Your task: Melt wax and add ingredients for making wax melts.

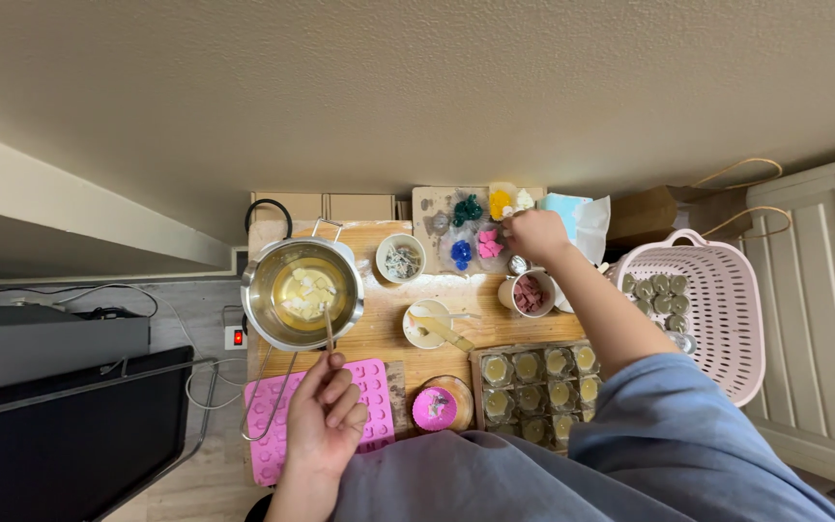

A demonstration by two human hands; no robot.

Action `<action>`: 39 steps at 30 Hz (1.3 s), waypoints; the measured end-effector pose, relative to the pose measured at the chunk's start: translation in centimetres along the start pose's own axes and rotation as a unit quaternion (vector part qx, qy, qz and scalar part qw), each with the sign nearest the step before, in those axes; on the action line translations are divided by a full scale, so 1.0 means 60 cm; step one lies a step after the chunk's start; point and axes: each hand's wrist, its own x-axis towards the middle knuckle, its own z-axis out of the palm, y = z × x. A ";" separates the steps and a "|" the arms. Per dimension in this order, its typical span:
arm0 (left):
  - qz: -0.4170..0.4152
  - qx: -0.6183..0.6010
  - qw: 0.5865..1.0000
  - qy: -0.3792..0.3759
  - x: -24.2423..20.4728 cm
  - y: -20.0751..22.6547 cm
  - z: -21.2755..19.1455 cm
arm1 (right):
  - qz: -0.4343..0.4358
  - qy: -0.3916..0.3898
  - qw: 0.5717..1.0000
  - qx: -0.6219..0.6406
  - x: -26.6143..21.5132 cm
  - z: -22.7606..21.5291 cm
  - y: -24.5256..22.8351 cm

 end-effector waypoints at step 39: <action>-0.010 -0.022 0.998 -0.051 0.008 -0.015 0.003 | 0.171 0.100 0.950 0.241 -0.019 -0.128 -0.013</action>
